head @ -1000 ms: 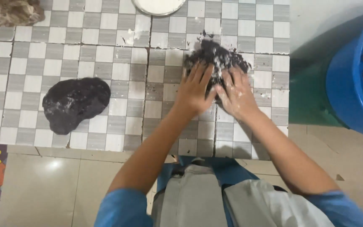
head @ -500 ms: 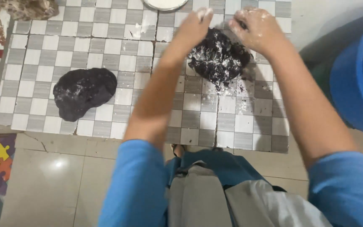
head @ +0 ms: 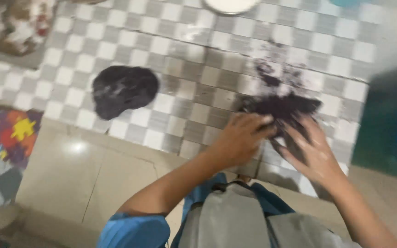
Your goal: The person is kneading a dark-colored dough on a tiled surface, periodically adding flour from a bowl to adjust the consistency.
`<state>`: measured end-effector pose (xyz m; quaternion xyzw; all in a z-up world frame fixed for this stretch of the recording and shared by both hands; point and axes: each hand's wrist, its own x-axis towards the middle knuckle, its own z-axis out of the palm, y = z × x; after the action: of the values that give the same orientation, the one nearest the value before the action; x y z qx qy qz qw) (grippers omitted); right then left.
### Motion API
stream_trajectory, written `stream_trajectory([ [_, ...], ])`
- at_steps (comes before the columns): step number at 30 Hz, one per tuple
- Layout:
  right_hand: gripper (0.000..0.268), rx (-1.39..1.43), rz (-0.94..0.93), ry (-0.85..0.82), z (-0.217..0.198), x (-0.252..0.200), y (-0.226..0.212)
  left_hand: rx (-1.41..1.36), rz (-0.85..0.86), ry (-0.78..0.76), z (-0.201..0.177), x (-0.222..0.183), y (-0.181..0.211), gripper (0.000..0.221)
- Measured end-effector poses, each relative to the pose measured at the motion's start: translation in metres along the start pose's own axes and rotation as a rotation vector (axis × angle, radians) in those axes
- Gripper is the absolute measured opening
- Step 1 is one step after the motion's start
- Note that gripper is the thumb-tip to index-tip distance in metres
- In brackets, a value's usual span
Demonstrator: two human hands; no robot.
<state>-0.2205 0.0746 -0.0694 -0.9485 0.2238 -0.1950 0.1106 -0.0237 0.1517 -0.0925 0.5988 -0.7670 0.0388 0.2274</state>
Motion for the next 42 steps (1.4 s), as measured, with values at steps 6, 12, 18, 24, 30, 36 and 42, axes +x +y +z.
stream_trajectory([
  [6, 0.115, -0.046, 0.277, 0.108, 0.057, -0.024, 0.026, -0.145, -0.113, 0.186, 0.017, 0.002, 0.02, 0.063],
  [12, 0.068, 0.126, 0.277, 0.166, 0.082, 0.056, 0.084, -0.053, -0.279, 0.198, 0.081, 0.062, -0.008, 0.073],
  [18, 0.064, -0.328, 0.552, 0.139, 0.086, 0.121, 0.133, 0.184, -0.376, 0.202, 0.132, 0.158, -0.079, 0.07],
  [24, 0.092, -0.205, 0.746, -0.207, 0.059, 0.139, 0.134, 0.051, -0.35, 0.314, 0.127, 0.166, -0.086, 0.054],
  [30, 0.085, -0.035, 0.181, -0.142, -0.002, 0.079, 0.06, -0.157, -0.257, 0.068, 0.036, 0.087, -0.033, 0.058],
  [36, 0.097, 0.074, 0.517, -0.627, -0.027, 0.028, 0.034, -0.006, -0.012, -0.35, 0.001, 0.015, -0.02, 0.091],
  [42, 0.053, -0.091, 0.536, -0.443, -0.075, 0.098, 0.026, -0.428, -0.264, -0.539, -0.11, 0.091, -0.06, 0.037],
])
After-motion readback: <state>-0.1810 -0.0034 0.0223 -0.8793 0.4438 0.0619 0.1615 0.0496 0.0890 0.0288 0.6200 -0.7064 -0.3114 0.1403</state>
